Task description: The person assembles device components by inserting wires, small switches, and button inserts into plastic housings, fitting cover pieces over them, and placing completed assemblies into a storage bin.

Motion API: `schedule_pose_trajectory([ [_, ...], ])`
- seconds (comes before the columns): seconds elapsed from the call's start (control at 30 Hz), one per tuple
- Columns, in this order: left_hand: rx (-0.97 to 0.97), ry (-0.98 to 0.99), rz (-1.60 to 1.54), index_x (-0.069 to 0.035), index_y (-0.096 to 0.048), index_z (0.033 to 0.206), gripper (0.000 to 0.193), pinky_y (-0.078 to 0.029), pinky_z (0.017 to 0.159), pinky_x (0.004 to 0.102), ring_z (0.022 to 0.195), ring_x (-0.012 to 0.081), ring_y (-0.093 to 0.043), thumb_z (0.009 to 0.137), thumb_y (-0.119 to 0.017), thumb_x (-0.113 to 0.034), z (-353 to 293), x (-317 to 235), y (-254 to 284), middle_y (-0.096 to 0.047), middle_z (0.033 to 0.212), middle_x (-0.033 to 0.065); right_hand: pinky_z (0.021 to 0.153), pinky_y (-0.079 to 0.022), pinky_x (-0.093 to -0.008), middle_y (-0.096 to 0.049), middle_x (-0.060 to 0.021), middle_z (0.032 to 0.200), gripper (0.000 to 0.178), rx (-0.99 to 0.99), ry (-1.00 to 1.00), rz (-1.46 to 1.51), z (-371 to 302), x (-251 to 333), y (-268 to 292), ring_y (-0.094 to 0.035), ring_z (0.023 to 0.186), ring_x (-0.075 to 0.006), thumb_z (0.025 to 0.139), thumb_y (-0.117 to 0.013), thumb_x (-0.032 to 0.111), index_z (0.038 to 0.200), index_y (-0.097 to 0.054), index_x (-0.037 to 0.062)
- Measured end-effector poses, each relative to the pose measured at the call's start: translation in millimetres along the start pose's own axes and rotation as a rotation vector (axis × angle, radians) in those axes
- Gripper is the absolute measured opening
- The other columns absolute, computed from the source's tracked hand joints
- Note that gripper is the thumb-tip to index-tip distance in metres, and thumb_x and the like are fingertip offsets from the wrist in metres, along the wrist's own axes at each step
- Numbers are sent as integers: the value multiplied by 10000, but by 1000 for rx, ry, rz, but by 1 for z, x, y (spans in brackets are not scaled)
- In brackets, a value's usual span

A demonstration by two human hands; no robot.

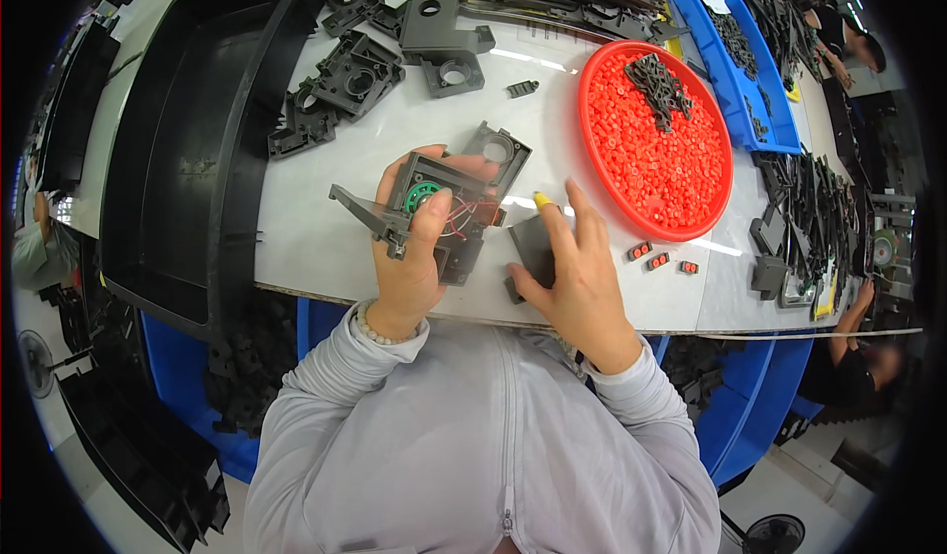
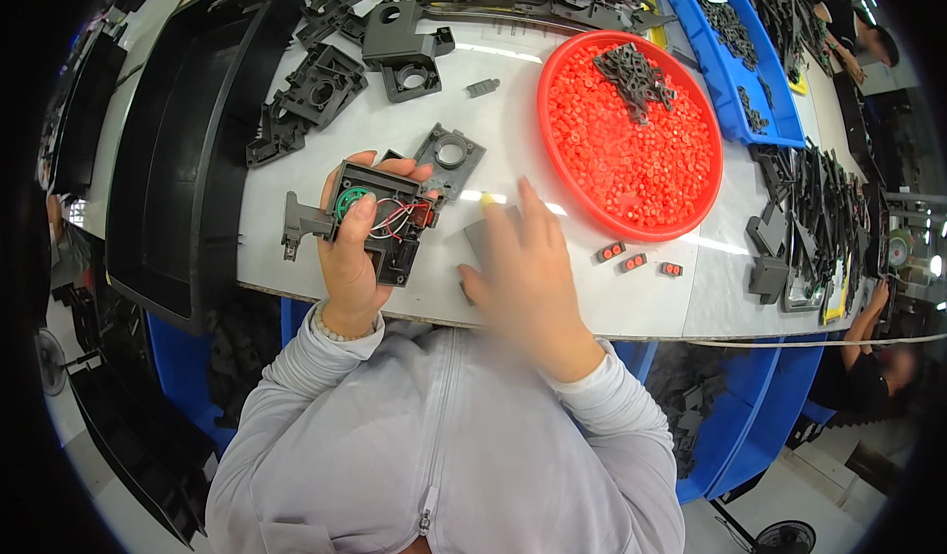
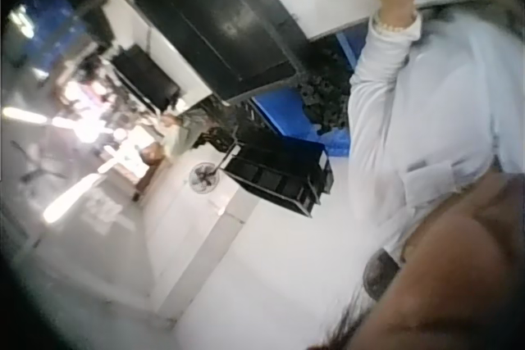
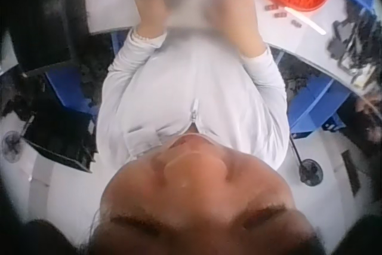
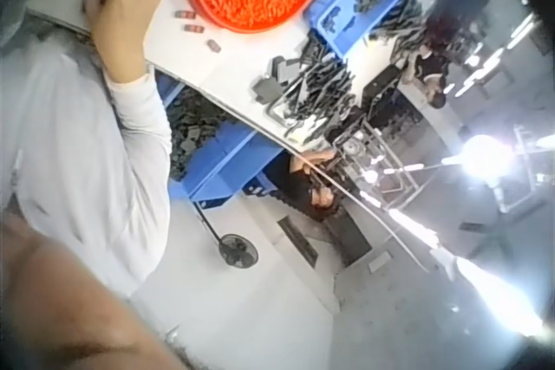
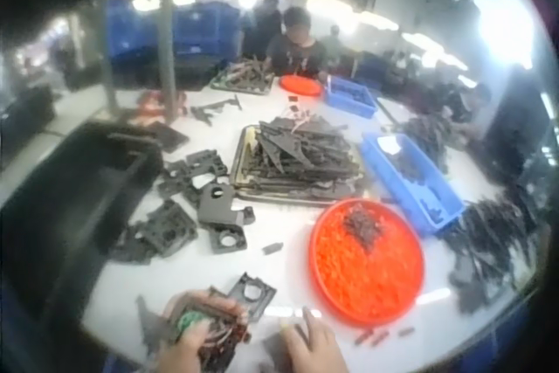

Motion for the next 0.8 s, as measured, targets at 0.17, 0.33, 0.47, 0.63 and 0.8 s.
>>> schedule_pose_trajectory([
  [0.17,-3,6,-65,-11,-346,1241,397,-522,846,381,1057,273,-568,889,-484,-134,2,2,-2,-523,1156,206,842,-422,-410,-513,-203,1092,539,136,1,6,-3,-6,3,-485,960,-370,629,-686,85,1133,-523,-9],
  [0.33,36,71,-162,-78,-373,1254,510,-477,915,463,1119,313,-518,856,-555,-338,2,6,6,-523,1177,158,823,-441,-383,-531,-164,1114,565,101,29,86,3,-17,3,-522,982,-304,625,-702,75,1156,-524,5],
  [0.47,121,47,-229,-98,-324,1301,905,-460,930,494,1132,290,-504,682,-558,-715,4,15,9,-507,1192,133,815,-452,-356,-546,-161,1109,576,-98,-50,460,9,-28,24,-540,986,-306,594,-710,36,1147,-546,29],
  [0.63,135,101,-292,-89,-290,1321,1054,-477,915,401,1134,254,-498,578,-484,-812,2,17,2,-491,1190,123,786,-468,-374,-555,-164,1122,600,-120,160,578,30,1,44,-559,954,-308,542,-744,34,1115,-565,26],
  [0.8,126,157,-221,-110,-299,1323,1073,-405,985,392,1189,202,-429,552,-453,-841,-7,13,-7,-432,1251,48,766,-473,-391,-562,-172,1082,609,-39,391,389,47,27,46,-550,910,-334,469,-759,33,1050,-579,17],
])
Point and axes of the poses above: each hand's wrist, its own z-axis towards the middle knuckle, its own y-axis out of the back of the hand, x = y × z, the point moved 1 cm from there along z, towards the middle knuckle
